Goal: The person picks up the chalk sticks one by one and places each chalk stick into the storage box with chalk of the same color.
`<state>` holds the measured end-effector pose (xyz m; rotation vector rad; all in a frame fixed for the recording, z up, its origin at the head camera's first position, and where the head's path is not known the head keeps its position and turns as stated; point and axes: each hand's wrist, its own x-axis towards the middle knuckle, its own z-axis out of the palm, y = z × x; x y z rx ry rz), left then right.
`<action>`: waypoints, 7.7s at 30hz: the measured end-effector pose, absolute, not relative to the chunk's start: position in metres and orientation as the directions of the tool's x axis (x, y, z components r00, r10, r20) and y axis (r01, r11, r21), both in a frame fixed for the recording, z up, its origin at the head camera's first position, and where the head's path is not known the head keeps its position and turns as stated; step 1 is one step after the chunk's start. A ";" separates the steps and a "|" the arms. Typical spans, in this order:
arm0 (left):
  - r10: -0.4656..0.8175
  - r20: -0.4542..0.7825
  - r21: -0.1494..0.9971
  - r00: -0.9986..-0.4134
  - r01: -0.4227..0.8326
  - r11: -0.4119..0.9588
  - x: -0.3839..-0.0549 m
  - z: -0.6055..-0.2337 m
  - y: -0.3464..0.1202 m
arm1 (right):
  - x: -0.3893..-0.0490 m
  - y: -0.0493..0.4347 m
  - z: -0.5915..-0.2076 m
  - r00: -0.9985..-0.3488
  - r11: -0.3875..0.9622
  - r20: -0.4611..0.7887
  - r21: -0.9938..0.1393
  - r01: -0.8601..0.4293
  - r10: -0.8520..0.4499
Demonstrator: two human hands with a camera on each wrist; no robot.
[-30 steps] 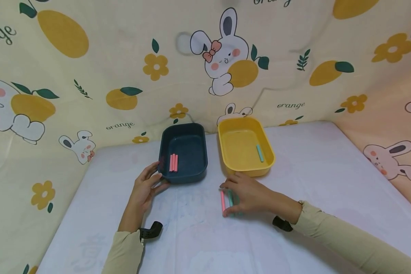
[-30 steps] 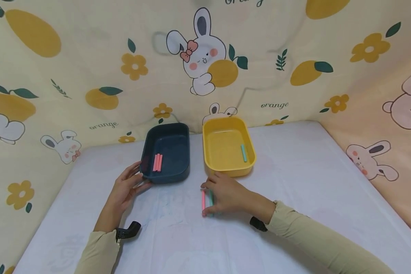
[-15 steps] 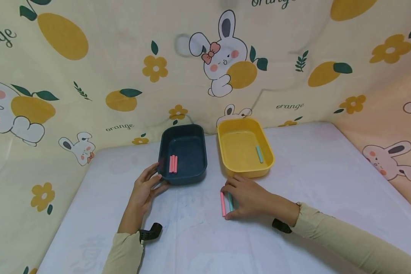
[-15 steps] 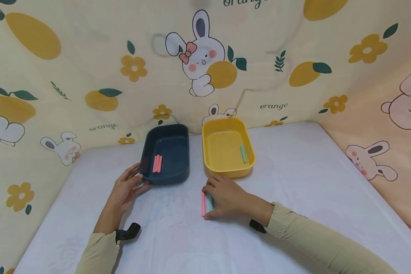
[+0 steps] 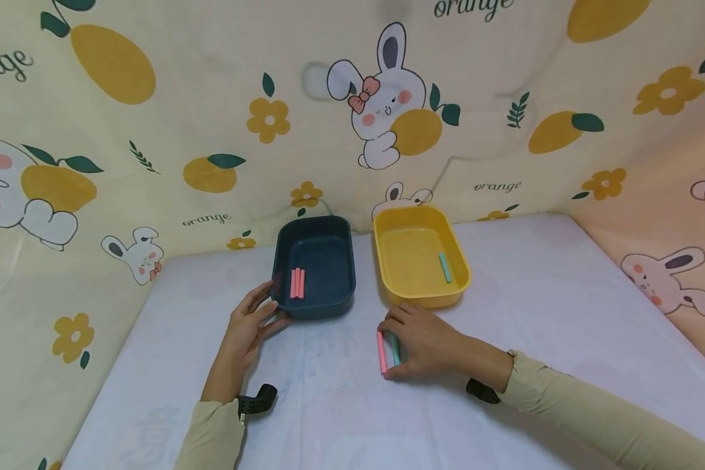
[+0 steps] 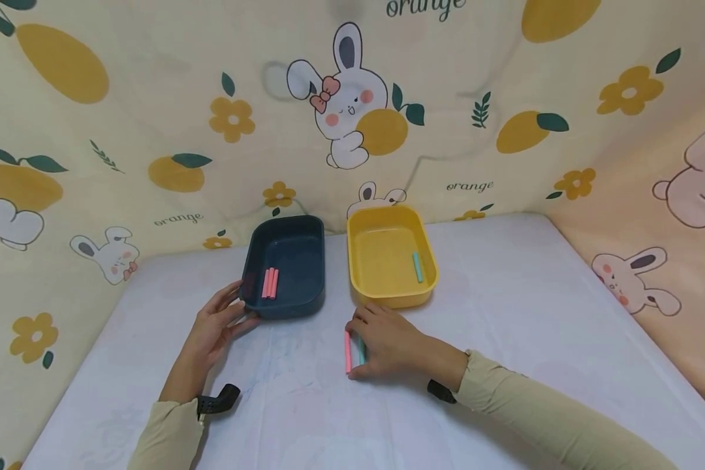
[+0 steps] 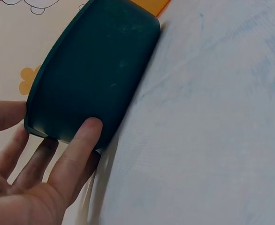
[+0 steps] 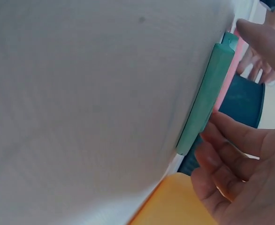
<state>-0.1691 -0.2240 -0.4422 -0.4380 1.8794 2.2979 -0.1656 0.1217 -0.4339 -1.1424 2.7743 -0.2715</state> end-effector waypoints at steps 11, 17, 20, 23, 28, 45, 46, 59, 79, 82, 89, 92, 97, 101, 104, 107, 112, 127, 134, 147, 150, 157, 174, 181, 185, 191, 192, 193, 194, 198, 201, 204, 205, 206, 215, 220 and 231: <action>-0.089 -0.306 0.938 -0.948 -0.284 -0.200 -0.170 -0.442 -0.223 | -0.167 0.120 -0.420 -0.702 0.682 -0.001 -0.235 -0.692 -0.713; -0.092 -0.309 0.936 -0.946 -0.286 -0.207 -0.170 -0.442 -0.223 | -0.170 0.119 -0.401 -0.710 0.679 0.043 -0.256 -0.688 -0.703; -0.093 -0.311 0.935 -0.946 -0.287 -0.208 -0.170 -0.442 -0.223 | -0.172 0.120 -0.393 -0.715 0.678 0.061 -0.271 -0.683 -0.696; -0.094 -0.311 0.936 -0.946 -0.288 -0.205 -0.171 -0.443 -0.224 | -0.176 0.120 -0.387 -0.714 0.676 0.074 -0.266 -0.687 -0.696; -0.094 -0.309 0.937 -0.947 -0.285 -0.203 -0.171 -0.444 -0.225 | -0.183 0.117 -0.379 -0.697 0.665 0.096 -0.231 -0.710 -0.711; -0.089 -0.306 0.938 -0.948 -0.284 -0.198 -0.172 -0.444 -0.225 | -0.209 0.087 -0.372 -0.709 0.680 0.064 -0.236 -0.694 -0.702; -0.091 -0.306 0.938 -0.948 -0.284 -0.197 -0.172 -0.444 -0.225 | -0.210 0.085 -0.372 -0.711 0.681 0.061 -0.238 -0.692 -0.701; -0.087 -0.300 0.940 -0.950 -0.279 -0.197 -0.171 -0.445 -0.225 | -0.226 0.058 -0.369 -0.709 0.684 0.027 -0.238 -0.690 -0.705; -0.103 -0.314 0.937 -0.944 -0.290 -0.196 -0.172 -0.447 -0.225 | -0.255 0.029 -0.382 -0.739 0.716 -0.040 -0.288 -0.636 -0.672; -0.097 -0.314 0.936 -0.944 -0.291 -0.197 -0.172 -0.446 -0.225 | -0.260 0.026 -0.384 -0.735 0.711 -0.036 -0.289 -0.641 -0.677; -0.096 -0.318 0.935 -0.943 -0.295 -0.197 -0.172 -0.446 -0.225 | -0.274 0.017 -0.388 -0.729 0.702 -0.049 -0.320 -0.636 -0.683; -0.094 -0.320 0.935 -0.943 -0.298 -0.194 -0.172 -0.446 -0.225 | -0.281 0.013 -0.390 -0.734 0.714 -0.072 -0.312 -0.627 -0.676; -0.092 -0.318 0.935 -0.944 -0.297 -0.192 -0.173 -0.445 -0.226 | -0.289 0.007 -0.393 -0.732 0.721 -0.096 -0.294 -0.627 -0.675; -0.086 -0.319 0.934 -0.944 -0.297 -0.198 -0.172 -0.445 -0.226 | -0.292 0.000 -0.397 -0.715 0.710 -0.107 -0.288 -0.643 -0.691; -0.076 -0.319 0.933 -0.945 -0.298 -0.202 -0.171 -0.445 -0.226 | -0.292 -0.007 -0.399 -0.705 0.707 -0.125 -0.271 -0.653 -0.699; -0.069 -0.312 0.934 -0.948 -0.292 -0.205 -0.170 -0.445 -0.226 | -0.293 -0.014 -0.402 -0.704 0.715 -0.146 -0.241 -0.656 -0.695; -0.067 -0.301 0.937 -0.951 -0.282 -0.206 -0.170 -0.444 -0.227 | -0.301 -0.024 -0.407 -0.709 0.727 -0.164 -0.190 -0.659 -0.686; -0.055 -0.292 0.939 -0.955 -0.275 -0.205 -0.170 -0.444 -0.228 | -0.309 -0.039 -0.416 -0.707 0.732 -0.194 -0.117 -0.671 -0.680; -0.059 -0.290 0.941 -0.955 -0.274 -0.197 -0.170 -0.442 -0.227 | -0.309 -0.042 -0.415 -0.705 0.737 -0.222 -0.120 -0.666 -0.673; -0.056 -0.275 0.946 -0.960 -0.259 -0.196 -0.170 -0.444 -0.227 | -0.303 -0.035 -0.404 -0.714 0.736 -0.177 -0.161 -0.658 -0.677; -0.061 -0.287 0.942 -0.956 -0.270 -0.200 -0.170 -0.445 -0.227 | -0.296 -0.028 -0.401 -0.705 0.713 -0.124 -0.202 -0.671 -0.698; -0.064 -0.290 0.938 -0.955 -0.270 -0.216 -0.170 -0.446 -0.227 | -0.280 0.001 -0.397 -0.701 0.671 0.001 -0.292 -0.682 -0.713; -0.077 -0.313 0.935 -0.947 -0.292 -0.201 -0.171 -0.446 -0.227 | -0.250 0.068 -0.397 -0.767 0.713 0.053 -0.331 -0.618 -0.640; -0.074 -0.325 0.930 -0.943 -0.304 -0.208 -0.171 -0.446 -0.226 | -0.237 0.103 -0.397 -0.794 0.703 0.100 -0.408 -0.582 -0.599; -0.074 -0.324 0.930 -0.943 -0.303 -0.208 -0.169 -0.445 -0.225 | -0.233 0.125 -0.399 -0.829 0.720 0.116 -0.439 -0.537 -0.548; -0.075 -0.325 0.929 -0.943 -0.303 -0.213 -0.169 -0.444 -0.225 | -0.227 0.154 -0.404 -0.874 0.737 0.108 -0.496 -0.460 -0.473; -0.076 -0.325 0.929 -0.943 -0.303 -0.212 -0.169 -0.444 -0.225 | -0.226 0.158 -0.405 -0.880 0.740 0.102 -0.503 -0.448 -0.463; -0.076 -0.325 0.930 -0.943 -0.303 -0.210 -0.169 -0.444 -0.225 | -0.225 0.162 -0.405 -0.884 0.741 0.099 -0.508 -0.440 -0.457; -0.076 -0.323 0.930 -0.943 -0.302 -0.208 -0.169 -0.443 -0.225 | -0.224 0.165 -0.405 -0.887 0.740 0.099 -0.513 -0.434 -0.451; -0.076 -0.322 0.933 -0.944 -0.302 -0.198 -0.169 -0.443 -0.224 | -0.220 0.180 -0.405 -0.889 0.729 0.127 -0.528 -0.436 -0.440; -0.085 -0.324 0.932 -0.942 -0.303 -0.201 -0.169 -0.444 -0.224 | -0.220 0.193 -0.407 -0.889 0.734 0.159 -0.512 -0.447 -0.430; -0.085 -0.327 0.929 -0.941 -0.303 -0.212 -0.169 -0.445 -0.223 | -0.221 0.209 -0.409 -0.903 0.757 0.186 -0.494 -0.427 -0.388; -0.084 -0.327 0.928 -0.941 -0.304 -0.215 -0.169 -0.445 -0.222 | -0.220 0.214 -0.409 -0.910 0.764 0.192 -0.495 -0.414 -0.368; -0.083 -0.329 0.927 -0.941 -0.305 -0.218 -0.169 -0.445 -0.222 | -0.220 0.219 -0.410 -0.916 0.770 0.196 -0.498 -0.400 -0.349; -0.072 -0.322 0.932 -0.944 -0.302 -0.199 -0.170 -0.444 -0.223 | -0.216 0.243 -0.415 -0.958 0.822 0.115 -0.495 -0.283 -0.261; -0.065 -0.325 0.930 -0.943 -0.307 -0.200 -0.170 -0.444 -0.221 | -0.216 0.248 -0.419 -0.971 0.836 0.042 -0.500 -0.224 -0.235; -0.105 -0.328 0.942 -0.939 -0.316 -0.115 -0.169 -0.436 -0.220 | -0.225 0.245 -0.424 -0.959 0.801 -0.057 -0.566 -0.197 -0.276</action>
